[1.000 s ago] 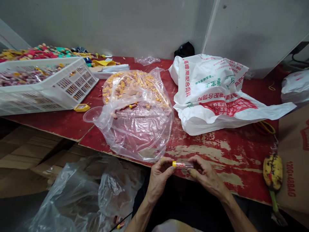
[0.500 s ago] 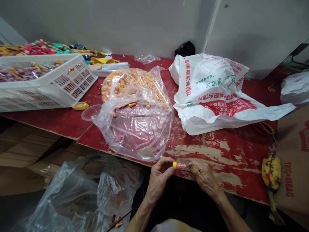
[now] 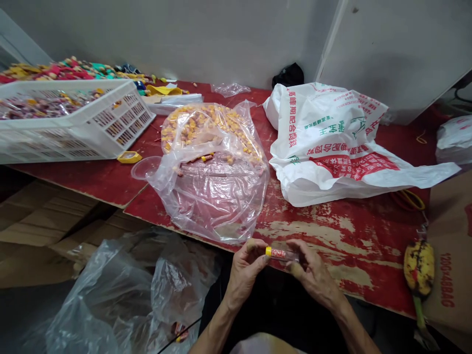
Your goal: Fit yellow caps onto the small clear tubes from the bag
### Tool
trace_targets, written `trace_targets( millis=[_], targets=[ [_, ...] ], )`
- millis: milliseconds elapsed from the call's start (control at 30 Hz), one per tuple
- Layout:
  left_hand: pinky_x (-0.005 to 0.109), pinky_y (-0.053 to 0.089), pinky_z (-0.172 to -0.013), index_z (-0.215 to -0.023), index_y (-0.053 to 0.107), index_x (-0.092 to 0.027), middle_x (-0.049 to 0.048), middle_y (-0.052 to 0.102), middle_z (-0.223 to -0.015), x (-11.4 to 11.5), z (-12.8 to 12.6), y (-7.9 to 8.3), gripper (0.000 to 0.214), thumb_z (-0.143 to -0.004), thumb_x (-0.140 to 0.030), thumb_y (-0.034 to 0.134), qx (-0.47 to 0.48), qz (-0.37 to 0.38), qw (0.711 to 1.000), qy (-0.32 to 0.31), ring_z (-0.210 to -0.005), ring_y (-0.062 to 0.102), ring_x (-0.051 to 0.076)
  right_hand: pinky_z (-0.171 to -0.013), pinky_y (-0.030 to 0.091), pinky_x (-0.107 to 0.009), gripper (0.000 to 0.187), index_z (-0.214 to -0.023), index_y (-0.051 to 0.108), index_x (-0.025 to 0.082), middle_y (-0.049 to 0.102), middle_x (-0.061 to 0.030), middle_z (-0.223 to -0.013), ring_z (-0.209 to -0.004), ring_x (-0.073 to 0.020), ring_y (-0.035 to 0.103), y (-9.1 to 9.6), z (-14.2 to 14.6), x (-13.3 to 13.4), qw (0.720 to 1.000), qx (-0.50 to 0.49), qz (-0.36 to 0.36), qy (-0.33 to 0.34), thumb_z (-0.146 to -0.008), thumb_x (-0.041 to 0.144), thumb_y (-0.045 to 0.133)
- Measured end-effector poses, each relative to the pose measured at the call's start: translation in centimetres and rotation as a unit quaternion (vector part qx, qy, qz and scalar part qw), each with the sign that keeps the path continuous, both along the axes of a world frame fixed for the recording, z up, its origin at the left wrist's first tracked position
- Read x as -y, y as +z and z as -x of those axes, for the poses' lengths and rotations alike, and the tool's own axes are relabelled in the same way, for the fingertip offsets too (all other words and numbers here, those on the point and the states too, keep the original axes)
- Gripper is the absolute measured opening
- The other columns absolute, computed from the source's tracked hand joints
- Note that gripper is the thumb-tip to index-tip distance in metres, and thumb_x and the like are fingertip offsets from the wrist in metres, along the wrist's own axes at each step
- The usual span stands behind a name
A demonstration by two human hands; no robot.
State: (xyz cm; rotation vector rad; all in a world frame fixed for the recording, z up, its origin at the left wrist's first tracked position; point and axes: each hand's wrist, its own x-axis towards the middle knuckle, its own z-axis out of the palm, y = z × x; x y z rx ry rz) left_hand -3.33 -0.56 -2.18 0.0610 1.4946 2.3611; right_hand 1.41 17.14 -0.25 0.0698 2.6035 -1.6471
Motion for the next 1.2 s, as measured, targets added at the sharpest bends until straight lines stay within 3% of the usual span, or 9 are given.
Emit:
trace_targets(
  millis=[67, 133, 233, 400, 467, 567, 733, 967, 1200],
  targets=[
    [0.021, 0.045, -0.068, -0.088, 0.066, -0.019, -0.0004, 0.059, -0.081, 0.1, 0.0, 0.0, 0.019, -0.071, -0.022, 0.074, 0.005, 0.0, 1.0, 0.004, -0.073, 0.053, 0.011, -0.07, 0.044, -0.026, 0.034, -0.115, 0.048, 0.023, 0.059, -0.0037, -0.099, -0.084, -0.0175, 0.056, 0.1, -0.2, 0.0, 1.0, -0.005, -0.008, 0.015, -0.086, 0.041, 0.053],
    [0.021, 0.044, -0.067, -0.088, 0.066, -0.018, -0.0007, 0.059, -0.08, 0.0, -0.1, 0.1, 0.019, -0.071, -0.023, 0.074, 0.007, -0.004, 1.0, 0.0, -0.07, 0.053, 0.01, -0.061, 0.04, -0.026, 0.025, -0.097, 0.054, 0.021, 0.058, -0.0013, -0.081, -0.069, -0.0154, 0.053, 0.0, -0.2, 0.1, 1.0, 0.001, -0.015, 0.018, -0.09, 0.043, 0.045],
    [0.02, 0.044, -0.065, -0.089, 0.065, -0.018, -0.0011, 0.058, -0.078, 0.0, -0.1, 0.2, 0.02, -0.071, -0.023, 0.074, 0.002, -0.007, 1.0, -0.006, -0.067, 0.052, 0.009, -0.049, 0.031, -0.026, 0.043, -0.073, 0.052, 0.02, 0.044, 0.0027, -0.055, -0.05, -0.0133, 0.042, -0.3, -0.2, 0.1, 1.0, 0.026, 0.0, -0.011, -0.093, 0.051, 0.03],
    [0.02, 0.044, -0.067, -0.09, 0.066, -0.02, -0.0014, 0.059, -0.081, 0.2, -0.1, 0.1, 0.02, -0.072, -0.022, 0.074, 0.009, -0.009, 1.0, 0.005, -0.07, 0.053, 0.009, -0.065, 0.042, -0.025, 0.034, -0.111, 0.052, 0.021, 0.059, -0.0032, -0.097, -0.08, -0.0167, 0.055, 0.1, -0.2, 0.3, 0.999, 0.021, 0.022, -0.017, -0.085, 0.044, 0.052],
    [0.019, 0.044, -0.067, -0.09, 0.066, -0.02, -0.0019, 0.059, -0.081, 0.2, -0.2, 0.1, 0.019, -0.072, -0.022, 0.074, 0.012, -0.015, 1.0, 0.002, -0.069, 0.053, 0.008, -0.057, 0.038, -0.024, 0.027, -0.093, 0.056, 0.02, 0.058, -0.0012, -0.081, -0.067, -0.0147, 0.051, 0.1, -0.2, 0.3, 1.0, 0.027, 0.01, -0.011, -0.087, 0.045, 0.049],
    [0.018, 0.044, -0.065, -0.089, 0.066, -0.02, -0.0024, 0.059, -0.078, 0.0, -0.2, 0.2, 0.018, -0.072, -0.022, 0.074, 0.013, -0.021, 1.0, -0.005, -0.068, 0.053, 0.008, -0.048, 0.03, -0.025, 0.042, -0.069, 0.051, 0.02, 0.045, 0.0025, -0.057, -0.051, -0.0124, 0.04, -0.3, -0.3, 0.3, 0.998, 0.031, 0.034, -0.035, -0.092, 0.051, 0.034],
    [0.019, 0.046, -0.068, -0.089, 0.066, -0.02, -0.0018, 0.061, -0.081, 0.0, -0.2, 0.1, 0.02, -0.071, -0.022, 0.074, 0.022, -0.024, 0.999, 0.018, -0.073, 0.055, 0.009, -0.065, 0.042, -0.025, 0.034, -0.113, 0.053, 0.023, 0.06, -0.0033, -0.101, -0.08, -0.0165, 0.055, -0.3, -0.5, 0.5, 0.999, 0.011, 0.027, -0.018, -0.086, 0.043, 0.053],
    [0.018, 0.045, -0.064, -0.088, 0.066, -0.019, -0.0022, 0.06, -0.075, -0.1, -0.2, 0.3, 0.019, -0.072, -0.022, 0.074, 0.017, -0.029, 0.999, 0.005, -0.066, 0.053, 0.008, -0.046, 0.028, -0.024, 0.045, -0.069, 0.052, 0.019, 0.041, 0.0032, -0.055, -0.049, -0.0113, 0.036, -1.2, -0.3, 0.9, 0.997, 0.022, 0.063, -0.044, -0.092, 0.053, 0.033],
    [0.019, 0.044, -0.069, -0.096, 0.067, -0.022, -0.0013, 0.059, -0.082, 0.1, -0.1, 0.1, 0.023, -0.074, -0.024, 0.072, 0.007, 0.002, 1.0, 0.004, -0.074, 0.053, 0.01, -0.062, 0.043, -0.023, 0.02, -0.098, 0.057, 0.023, 0.054, -0.0037, -0.094, -0.082, -0.0162, 0.053, 0.0, -0.3, 0.6, 0.996, -0.051, 0.049, -0.048, -0.087, 0.038, 0.052]
  ],
)
